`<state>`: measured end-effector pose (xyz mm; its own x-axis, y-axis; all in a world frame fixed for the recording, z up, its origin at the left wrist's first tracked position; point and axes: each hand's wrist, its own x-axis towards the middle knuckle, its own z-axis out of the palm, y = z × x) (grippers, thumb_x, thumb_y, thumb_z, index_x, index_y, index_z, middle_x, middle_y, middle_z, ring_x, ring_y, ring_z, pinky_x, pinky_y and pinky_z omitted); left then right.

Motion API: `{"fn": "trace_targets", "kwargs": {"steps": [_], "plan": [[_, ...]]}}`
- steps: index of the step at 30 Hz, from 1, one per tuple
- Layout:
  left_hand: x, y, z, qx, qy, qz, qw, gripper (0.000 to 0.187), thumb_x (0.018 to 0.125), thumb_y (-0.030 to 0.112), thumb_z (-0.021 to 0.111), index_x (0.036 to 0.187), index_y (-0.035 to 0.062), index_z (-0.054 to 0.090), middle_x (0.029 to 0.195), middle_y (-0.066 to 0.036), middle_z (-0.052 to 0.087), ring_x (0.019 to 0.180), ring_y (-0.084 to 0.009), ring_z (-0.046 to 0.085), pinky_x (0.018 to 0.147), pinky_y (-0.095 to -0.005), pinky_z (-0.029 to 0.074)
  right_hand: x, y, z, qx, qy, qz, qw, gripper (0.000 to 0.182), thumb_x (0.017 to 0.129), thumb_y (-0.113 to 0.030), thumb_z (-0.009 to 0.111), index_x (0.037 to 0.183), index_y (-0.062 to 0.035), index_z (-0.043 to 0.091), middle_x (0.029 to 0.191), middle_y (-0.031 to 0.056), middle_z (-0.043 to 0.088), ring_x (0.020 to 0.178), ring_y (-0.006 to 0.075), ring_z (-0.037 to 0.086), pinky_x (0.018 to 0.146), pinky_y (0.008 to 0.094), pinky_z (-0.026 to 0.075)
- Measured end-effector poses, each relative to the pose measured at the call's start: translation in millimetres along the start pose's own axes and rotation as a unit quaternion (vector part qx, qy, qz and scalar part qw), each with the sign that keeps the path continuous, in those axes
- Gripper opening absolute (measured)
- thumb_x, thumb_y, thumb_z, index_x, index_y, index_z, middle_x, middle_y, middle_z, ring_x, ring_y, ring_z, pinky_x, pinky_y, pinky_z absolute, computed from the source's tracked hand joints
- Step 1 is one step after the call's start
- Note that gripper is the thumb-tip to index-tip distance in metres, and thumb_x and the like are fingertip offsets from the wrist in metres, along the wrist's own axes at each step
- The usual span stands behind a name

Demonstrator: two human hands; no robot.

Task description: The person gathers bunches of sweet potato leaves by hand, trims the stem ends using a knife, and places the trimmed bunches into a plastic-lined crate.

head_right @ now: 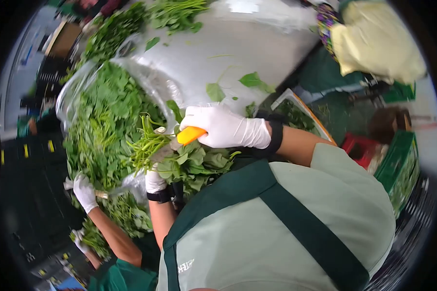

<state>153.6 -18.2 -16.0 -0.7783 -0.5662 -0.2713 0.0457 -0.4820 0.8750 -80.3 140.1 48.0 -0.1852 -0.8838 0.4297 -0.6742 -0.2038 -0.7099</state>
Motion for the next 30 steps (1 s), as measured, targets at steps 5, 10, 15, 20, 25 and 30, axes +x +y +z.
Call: {"fn": "trace_targets", "kwargs": {"steps": [5, 10, 15, 20, 25, 30], "plan": [[46.1, 13.4, 23.9, 0.147, -0.183, -0.115, 0.965, 0.037, 0.082, 0.009, 0.068, 0.116, 0.0024, 0.056, 0.108, -0.006, 0.061, 0.092, -0.0170, 0.060, 0.080, -0.0303, 0.051, -53.4, -5.5, -11.8, -0.167, 0.035, 0.013, 0.985, 0.022, 0.065, -0.016, 0.068, 0.084, -0.0112, 0.060, 0.077, 0.0043, 0.054, 0.067, 0.0250, 0.058, 0.059, 0.0372, 0.047], [53.5, -3.6, 99.4, 0.243, -0.268, -0.197, 0.911, 0.030, 0.084, 0.005, 0.068, 0.113, 0.0019, 0.059, 0.104, -0.002, 0.061, 0.089, -0.0124, 0.057, 0.077, -0.0261, 0.048, -105.6, -12.8, -6.9, -0.245, 0.061, 0.179, 0.951, 0.019, 0.065, -0.019, 0.067, 0.077, -0.0113, 0.055, 0.075, 0.0051, 0.054, 0.068, 0.0256, 0.060, 0.057, 0.0374, 0.048], [38.0, -57.9, 134.1, 0.229, -0.277, -0.319, 0.877, 0.026, 0.083, 0.012, 0.071, 0.106, 0.0019, 0.062, 0.097, -0.002, 0.063, 0.081, -0.0104, 0.059, 0.069, -0.0248, 0.049, -170.7, -27.0, 0.5, -0.215, 0.058, 0.297, 0.928, 0.016, 0.066, -0.020, 0.065, 0.075, -0.0102, 0.057, 0.070, 0.0061, 0.056, 0.063, 0.0287, 0.062, 0.054, 0.0404, 0.048], [54.2, -127.1, 161.0, 0.169, -0.318, -0.486, 0.796, 0.018, 0.087, 0.008, 0.065, 0.104, 0.0029, 0.062, 0.094, -0.001, 0.063, 0.077, -0.0091, 0.058, 0.065, -0.0220, 0.047, -237.6, -19.5, 2.9, -0.206, 0.065, 0.409, 0.886, 0.012, 0.066, -0.020, 0.063, 0.072, -0.0100, 0.059, 0.066, 0.0076, 0.059, 0.060, 0.0305, 0.062, 0.054, 0.0406, 0.048], [72.6, -158.7, 179.7, 0.333, -0.437, -0.388, 0.740, 0.030, 0.084, 0.011, 0.068, 0.111, 0.0024, 0.059, 0.095, -0.002, 0.063, 0.081, -0.0089, 0.059, 0.069, -0.0231, 0.048, -269.3, -11.5, 7.9, -0.176, 0.115, 0.458, 0.864, 0.013, 0.067, -0.021, 0.063, 0.075, -0.0104, 0.061, 0.066, 0.0079, 0.061, 0.060, 0.0308, 0.062, 0.054, 0.0413, 0.048], [67.7, -177.8, 212.8, 0.311, -0.463, -0.426, 0.712, 0.039, 0.080, 0.016, 0.070, 0.115, 0.0029, 0.058, 0.099, -0.003, 0.063, 0.085, -0.0110, 0.060, 0.073, -0.0257, 0.050, -311.1, 20.7, 36.7, -0.143, 0.178, 0.523, 0.821, 0.015, 0.069, -0.021, 0.063, 0.081, -0.0118, 0.063, 0.068, 0.0083, 0.063, 0.062, 0.0323, 0.063, 0.058, 0.0424, 0.050]]}}
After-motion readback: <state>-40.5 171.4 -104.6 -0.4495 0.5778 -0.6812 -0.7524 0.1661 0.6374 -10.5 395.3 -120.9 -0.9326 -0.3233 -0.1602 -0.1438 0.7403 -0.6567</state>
